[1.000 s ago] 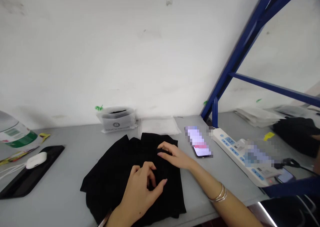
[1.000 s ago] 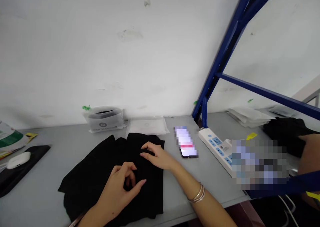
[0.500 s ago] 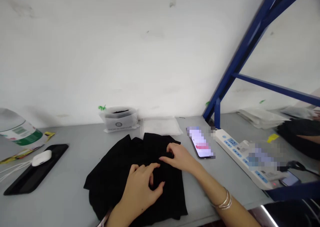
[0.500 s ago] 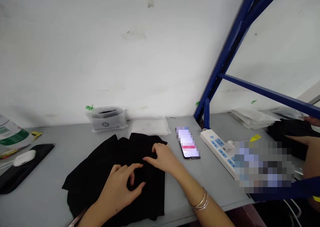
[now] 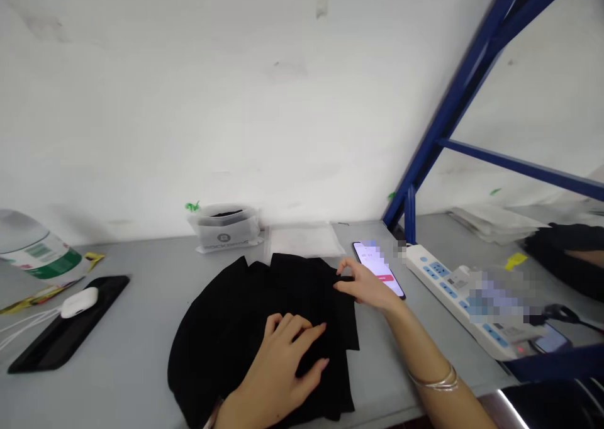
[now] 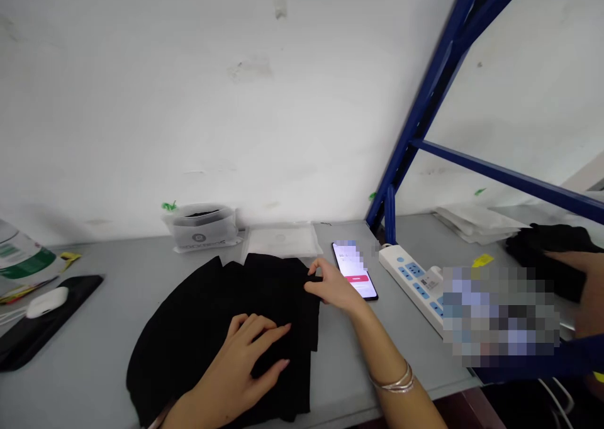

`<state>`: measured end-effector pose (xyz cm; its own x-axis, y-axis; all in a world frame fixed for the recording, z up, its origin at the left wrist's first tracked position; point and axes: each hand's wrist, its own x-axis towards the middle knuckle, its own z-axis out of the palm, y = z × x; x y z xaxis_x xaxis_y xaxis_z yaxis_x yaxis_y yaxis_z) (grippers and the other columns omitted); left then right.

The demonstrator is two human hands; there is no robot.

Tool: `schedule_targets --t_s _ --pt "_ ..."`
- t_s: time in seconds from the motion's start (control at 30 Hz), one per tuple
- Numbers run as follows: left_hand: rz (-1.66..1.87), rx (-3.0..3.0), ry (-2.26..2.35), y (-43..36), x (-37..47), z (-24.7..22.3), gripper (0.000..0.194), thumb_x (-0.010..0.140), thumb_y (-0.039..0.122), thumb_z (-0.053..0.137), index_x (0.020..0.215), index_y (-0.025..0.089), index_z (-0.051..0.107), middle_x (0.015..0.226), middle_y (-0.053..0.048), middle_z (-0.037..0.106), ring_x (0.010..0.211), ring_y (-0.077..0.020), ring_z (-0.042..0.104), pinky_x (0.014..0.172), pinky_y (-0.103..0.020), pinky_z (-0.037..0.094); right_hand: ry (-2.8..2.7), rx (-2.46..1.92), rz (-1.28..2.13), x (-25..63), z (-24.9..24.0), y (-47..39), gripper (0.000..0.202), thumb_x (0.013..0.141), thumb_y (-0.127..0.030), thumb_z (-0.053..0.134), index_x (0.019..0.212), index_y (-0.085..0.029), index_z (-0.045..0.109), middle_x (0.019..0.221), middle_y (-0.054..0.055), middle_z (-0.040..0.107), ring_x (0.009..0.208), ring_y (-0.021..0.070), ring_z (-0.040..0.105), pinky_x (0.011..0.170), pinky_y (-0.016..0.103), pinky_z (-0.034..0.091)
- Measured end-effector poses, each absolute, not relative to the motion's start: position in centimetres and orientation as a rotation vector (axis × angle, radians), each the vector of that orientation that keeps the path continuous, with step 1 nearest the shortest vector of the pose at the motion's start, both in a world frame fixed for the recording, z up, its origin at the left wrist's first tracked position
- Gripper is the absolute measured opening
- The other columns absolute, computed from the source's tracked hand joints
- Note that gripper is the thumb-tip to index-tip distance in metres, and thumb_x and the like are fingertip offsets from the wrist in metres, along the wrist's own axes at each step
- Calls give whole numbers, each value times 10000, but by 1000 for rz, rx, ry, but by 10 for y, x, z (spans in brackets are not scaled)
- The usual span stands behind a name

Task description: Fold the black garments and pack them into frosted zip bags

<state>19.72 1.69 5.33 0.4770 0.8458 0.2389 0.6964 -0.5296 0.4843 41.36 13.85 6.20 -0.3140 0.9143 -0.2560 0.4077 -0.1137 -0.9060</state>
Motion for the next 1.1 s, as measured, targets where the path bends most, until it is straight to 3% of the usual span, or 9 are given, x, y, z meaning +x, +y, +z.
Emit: schedule_targets --t_s 0.13,0.23,0.37,0.47,0.57,0.7,0.87,1.0,1.1 --pt "694 2286 1330 18 193 58 265 966 240 474 1185 258 623 1074 -53 642 969 -204 592 928 -405 406 -1454 -1352 1688 397 65 131 295 747 -345 683 957 -251 498 551 -124 459 352 58 403 363 187 259" --pt "823 2095 1485 20 186 60 293 1018 306 351 1029 240 636 977 -42 660 885 -192 604 835 -364 439 -1360 -1175 1883 381 65 124 390 754 -442 710 1027 -243 514 568 -91 565 391 89 524 376 178 333" --pt "895 1949 1660 23 177 59 308 946 506 463 985 224 579 797 -13 647 689 -188 595 666 -324 448 -1207 -857 2067 367 62 117 427 797 -443 716 1100 -219 514 825 32 725 695 159 700 560 232 510" --pt "805 1848 1811 25 177 57 366 864 555 558 1015 223 529 711 25 618 596 -177 594 573 -290 427 -1198 -710 2056 363 59 114 419 833 -401 704 1165 -220 525 1111 98 705 921 192 703 744 321 555" --pt "734 1765 1909 27 178 55 374 864 485 555 1114 221 466 713 45 605 579 -174 610 560 -281 430 -1457 -766 1736 364 59 112 362 848 -399 687 1152 -231 588 1172 102 680 979 212 677 785 360 545" --pt "660 1747 1800 29 173 54 488 852 472 556 1233 210 401 700 59 583 576 -179 614 559 -285 456 -2046 -780 1028 365 60 105 397 814 -440 736 1167 -271 667 1314 98 631 1242 281 541 1031 476 413" --pt "748 1715 2024 13 144 54 681 775 606 610 1294 207 420 886 -21 644 687 -223 637 628 -347 512 -2485 -770 761 364 57 100 755 785 -641 688 1432 -316 477 1519 92 443 1431 332 339 1171 586 106" --pt "825 1575 2511 -7 107 46 661 786 750 474 1107 177 543 967 -122 641 896 -348 622 760 -474 497 -2598 -772 737 365 55 101 829 815 -685 616 1506 -309 356 1568 83 355 1479 323 233 1180 599 -7" --pt "607 1625 2522 -13 91 43 521 844 701 399 899 226 606 928 -112 656 867 -358 608 744 -494 476 -2648 -781 738 364 54 100 845 835 -670 601 1529 -288 307 1589 84 308 1493 330 177 1177 617 -14"
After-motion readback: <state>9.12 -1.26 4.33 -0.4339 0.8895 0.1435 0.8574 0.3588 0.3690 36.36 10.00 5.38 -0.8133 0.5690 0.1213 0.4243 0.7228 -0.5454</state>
